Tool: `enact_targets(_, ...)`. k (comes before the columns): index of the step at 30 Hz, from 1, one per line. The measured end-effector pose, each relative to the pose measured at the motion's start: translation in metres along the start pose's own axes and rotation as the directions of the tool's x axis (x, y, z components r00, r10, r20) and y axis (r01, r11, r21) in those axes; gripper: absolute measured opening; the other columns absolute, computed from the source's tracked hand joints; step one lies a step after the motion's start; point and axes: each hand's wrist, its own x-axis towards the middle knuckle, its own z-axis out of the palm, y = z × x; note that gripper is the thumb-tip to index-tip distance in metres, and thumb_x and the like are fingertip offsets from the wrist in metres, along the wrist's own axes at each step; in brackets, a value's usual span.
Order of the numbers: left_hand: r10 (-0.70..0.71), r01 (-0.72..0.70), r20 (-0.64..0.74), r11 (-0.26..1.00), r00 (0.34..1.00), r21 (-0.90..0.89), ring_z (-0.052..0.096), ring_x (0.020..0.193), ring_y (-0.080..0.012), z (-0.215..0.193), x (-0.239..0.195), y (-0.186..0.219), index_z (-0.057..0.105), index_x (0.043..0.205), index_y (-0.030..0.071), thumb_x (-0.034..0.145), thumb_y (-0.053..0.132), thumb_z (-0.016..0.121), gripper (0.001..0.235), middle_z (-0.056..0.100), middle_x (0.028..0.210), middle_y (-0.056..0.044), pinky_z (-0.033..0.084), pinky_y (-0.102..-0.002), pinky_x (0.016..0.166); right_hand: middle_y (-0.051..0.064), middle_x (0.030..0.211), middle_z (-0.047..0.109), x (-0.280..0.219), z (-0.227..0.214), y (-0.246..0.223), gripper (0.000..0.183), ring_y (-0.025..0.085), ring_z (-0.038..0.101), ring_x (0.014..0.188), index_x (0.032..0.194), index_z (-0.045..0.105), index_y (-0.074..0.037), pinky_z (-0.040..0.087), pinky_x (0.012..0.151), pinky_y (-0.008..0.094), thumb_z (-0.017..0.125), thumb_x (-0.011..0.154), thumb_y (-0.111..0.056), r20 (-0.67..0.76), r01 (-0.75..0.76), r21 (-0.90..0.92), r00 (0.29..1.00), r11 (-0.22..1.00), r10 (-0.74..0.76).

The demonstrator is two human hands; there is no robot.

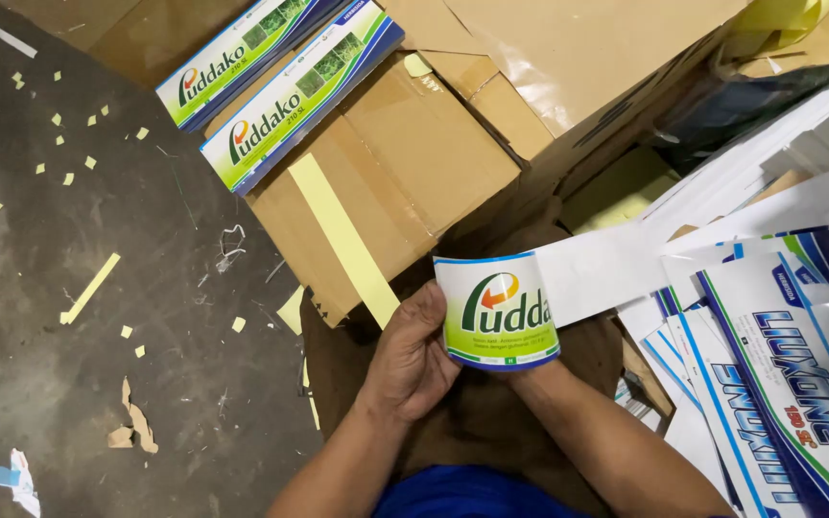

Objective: Applying adhesive labels and sealing printed product boxes in a print shop.

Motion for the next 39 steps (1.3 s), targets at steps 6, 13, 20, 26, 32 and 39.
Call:
enact_targets(6,-0.009,0.009,0.032,1.0,0.999,-0.013,0.071,0.111,-0.0208,0.001,-0.005,0.004,0.065,0.119,-0.002,0.105,0.028,0.06,0.033,0.073,0.118,-0.013,0.056,-0.036,0.101,0.011,0.111,0.07,0.004,-0.004,0.003,0.042,0.021,0.067,0.101,0.12,0.063,-0.003,0.054,0.09,0.034,0.051,0.103,-0.04,0.018,0.009,-0.002,1.0,1.0,-0.009)
enact_targets(13,-0.037,0.04,0.061,0.998,0.997,-0.042,0.069,0.115,-0.0195,0.004,-0.008,0.002,0.064,0.129,-0.002,0.105,0.028,0.061,0.038,0.072,0.124,-0.012,0.054,-0.035,0.103,0.011,0.113,0.07,0.001,-0.006,0.003,0.043,0.022,0.066,0.103,0.122,0.063,-0.002,0.054,0.092,0.034,0.05,0.103,-0.039,0.033,0.037,-0.009,0.999,0.999,-0.037)
enact_targets(20,-0.031,0.033,0.056,0.999,0.998,-0.035,0.067,0.119,-0.0195,0.016,-0.011,0.006,0.058,0.135,0.0,0.105,0.031,0.063,0.044,0.07,0.128,-0.011,0.054,-0.035,0.104,0.012,0.115,0.069,0.001,0.081,-0.005,0.043,0.022,0.066,0.105,0.124,0.062,-0.002,0.053,0.094,0.034,0.05,0.103,-0.038,0.058,0.054,-0.014,0.997,0.998,-0.053)
enact_targets(26,-0.034,0.035,0.01,0.997,0.999,-0.065,0.066,0.121,-0.0189,0.013,-0.011,0.003,0.056,0.139,0.003,0.103,0.027,0.064,0.044,0.069,0.13,-0.009,0.053,-0.035,0.106,0.012,0.116,0.069,-0.025,0.153,-0.015,0.044,0.022,0.066,0.107,0.125,0.062,-0.001,0.053,0.095,0.034,0.049,0.104,-0.037,0.073,0.081,-0.01,0.994,0.997,-0.08)
enact_targets(32,-0.061,0.062,0.014,0.991,0.998,-0.117,0.065,0.123,-0.0194,0.019,-0.012,0.003,0.054,0.143,0.004,0.1,0.023,0.065,0.048,0.067,0.135,-0.009,0.052,-0.035,0.108,0.013,0.118,0.068,-0.033,0.155,-0.018,0.044,0.023,0.065,0.109,0.126,0.061,0.0,0.053,0.097,0.035,0.048,0.104,-0.036,0.086,0.113,-0.005,0.99,0.994,-0.112)
enact_targets(39,-0.009,0.008,0.02,0.999,1.0,0.04,0.068,0.115,-0.0209,0.027,-0.003,-0.01,0.061,0.13,-0.002,0.104,0.021,0.065,0.035,0.071,0.124,-0.012,0.054,-0.037,0.104,0.013,0.12,0.068,-0.034,0.156,-0.015,0.045,0.023,0.065,0.111,0.128,0.061,0.001,0.052,0.098,0.035,0.048,0.104,-0.035,0.102,0.15,0.009,0.983,0.989,-0.15)
